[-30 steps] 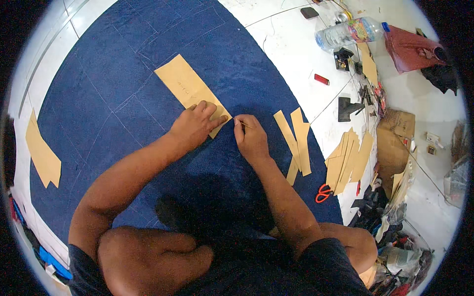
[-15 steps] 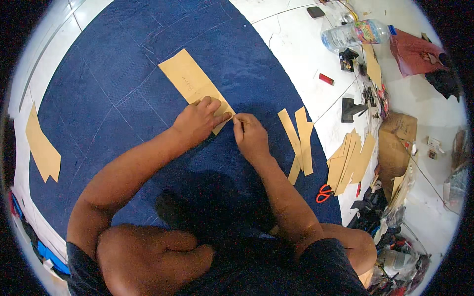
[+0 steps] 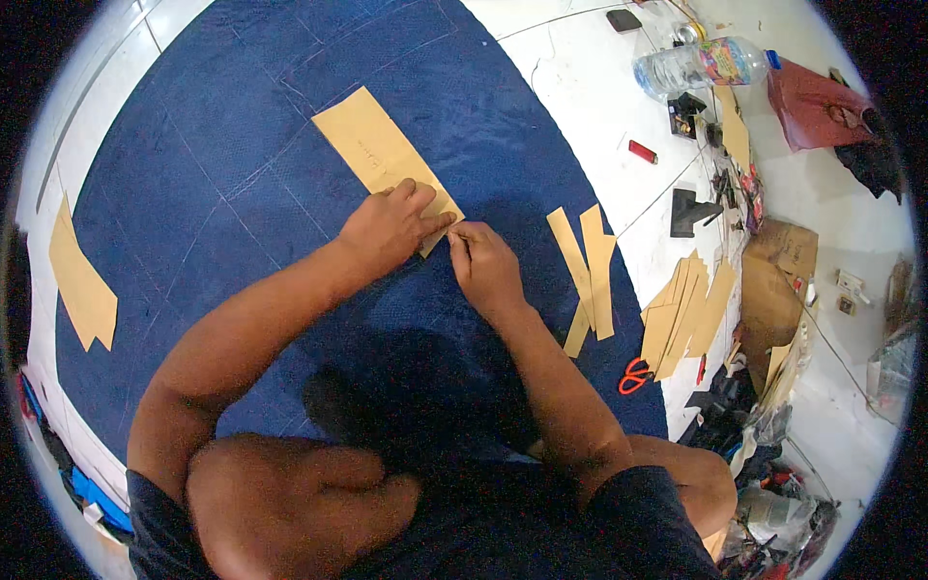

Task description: The person marks a blue fabric by tracing around rectangular brown templates using a marking tool.

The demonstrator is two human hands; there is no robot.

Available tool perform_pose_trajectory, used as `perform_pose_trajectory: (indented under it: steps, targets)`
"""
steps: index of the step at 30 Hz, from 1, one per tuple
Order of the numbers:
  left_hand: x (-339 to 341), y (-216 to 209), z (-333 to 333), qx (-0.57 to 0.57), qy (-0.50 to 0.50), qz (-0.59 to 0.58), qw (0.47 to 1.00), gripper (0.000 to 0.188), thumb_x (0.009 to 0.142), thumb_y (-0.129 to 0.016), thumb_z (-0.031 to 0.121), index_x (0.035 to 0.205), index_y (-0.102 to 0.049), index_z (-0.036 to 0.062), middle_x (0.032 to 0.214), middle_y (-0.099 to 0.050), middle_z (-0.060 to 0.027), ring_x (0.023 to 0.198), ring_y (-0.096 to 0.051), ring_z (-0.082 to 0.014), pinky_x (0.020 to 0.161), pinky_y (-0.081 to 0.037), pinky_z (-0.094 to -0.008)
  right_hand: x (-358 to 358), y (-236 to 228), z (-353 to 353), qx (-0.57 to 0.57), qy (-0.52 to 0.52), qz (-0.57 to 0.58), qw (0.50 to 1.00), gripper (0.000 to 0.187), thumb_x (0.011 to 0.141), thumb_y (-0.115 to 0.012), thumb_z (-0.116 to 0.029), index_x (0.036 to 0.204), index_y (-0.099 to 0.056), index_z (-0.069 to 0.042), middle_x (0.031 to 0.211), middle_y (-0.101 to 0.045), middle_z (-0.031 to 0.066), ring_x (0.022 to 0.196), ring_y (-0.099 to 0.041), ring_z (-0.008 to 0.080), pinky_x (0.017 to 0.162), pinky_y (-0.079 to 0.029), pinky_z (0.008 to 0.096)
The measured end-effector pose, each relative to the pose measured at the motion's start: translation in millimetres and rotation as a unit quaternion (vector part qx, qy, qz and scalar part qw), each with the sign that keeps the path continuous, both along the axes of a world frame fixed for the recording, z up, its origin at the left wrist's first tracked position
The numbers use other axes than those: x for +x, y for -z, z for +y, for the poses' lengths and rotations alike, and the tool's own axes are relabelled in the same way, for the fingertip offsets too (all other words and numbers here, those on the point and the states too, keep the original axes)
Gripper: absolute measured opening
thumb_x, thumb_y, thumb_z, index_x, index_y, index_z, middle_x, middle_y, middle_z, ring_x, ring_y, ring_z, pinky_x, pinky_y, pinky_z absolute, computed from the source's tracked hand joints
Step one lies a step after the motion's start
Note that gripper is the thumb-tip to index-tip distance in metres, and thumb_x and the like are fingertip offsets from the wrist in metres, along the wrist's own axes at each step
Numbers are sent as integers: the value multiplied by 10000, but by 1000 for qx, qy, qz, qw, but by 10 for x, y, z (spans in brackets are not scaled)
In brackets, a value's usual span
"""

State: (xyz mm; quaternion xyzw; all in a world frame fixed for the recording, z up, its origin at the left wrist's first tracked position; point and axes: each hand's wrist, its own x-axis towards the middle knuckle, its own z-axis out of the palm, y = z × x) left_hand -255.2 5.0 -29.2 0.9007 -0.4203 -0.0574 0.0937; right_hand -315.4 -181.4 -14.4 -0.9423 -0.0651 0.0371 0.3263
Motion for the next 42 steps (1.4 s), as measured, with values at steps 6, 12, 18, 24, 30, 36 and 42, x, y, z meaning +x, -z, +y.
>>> perform_pose_trajectory:
  steps: [6,12,18,24,30,36,42]
  targets:
    - [1,-6,-20,1,-1,1,1000,395,900,-582,264,1287,-654,288,1047,-549,-12,997,-561,-207,773,-554,-282,-71,18,14,-23,-71,35,997,120,939,-614,-117,992,-653,-16,971,-681,156,876,-668,351,794,-532,433]
    - [-7,-29,-9,22,2,-6,1000,416,898,-583,266,1310,-633,298,1065,-541,-20,1012,-554,-213,754,-555,-285,-85,24,46,18,-33,33,999,107,916,-636,-105,980,-648,-20,945,-679,153,870,-663,355,804,-521,444]
    - [4,-65,-33,37,3,12,999,416,903,-576,268,1314,-632,296,1061,-539,-24,1011,-553,-215,766,-549,-286,-111,45,56,7,-92,24,995,113,911,-638,-99,991,-639,-20,943,-683,155,874,-663,357,807,-519,449]
    - [4,-60,-20,26,4,8,1000,410,904,-574,260,1307,-639,293,1046,-545,-20,1017,-556,-212,753,-554,-287,-69,53,34,-12,-106,20,994,118,916,-633,-104,987,-650,-11,951,-686,162,880,-664,361,790,-528,445]
    - [4,-44,-11,11,-4,3,1000,417,903,-575,243,1311,-639,302,1051,-548,-18,1015,-564,-207,749,-558,-292,66,4,-54,6,0,39,999,220,986,-570,-168,1038,-672,20,1005,-691,177,885,-681,319,804,-526,378]
    - [-11,-25,8,6,-8,26,1000,414,910,-576,239,1319,-633,274,1092,-544,-25,1062,-559,-219,812,-547,-325,125,-97,-106,66,123,68,988,223,1007,-549,-187,1065,-666,-7,1041,-675,173,982,-663,338,866,-515,393]
    - [49,82,257,-93,-48,64,992,543,848,-661,276,1381,-571,225,1214,-549,-123,1182,-539,-316,955,-506,-416,258,-124,-306,103,65,27,992,226,1004,-557,-210,1078,-653,-19,1037,-663,171,988,-651,340,870,-512,404]
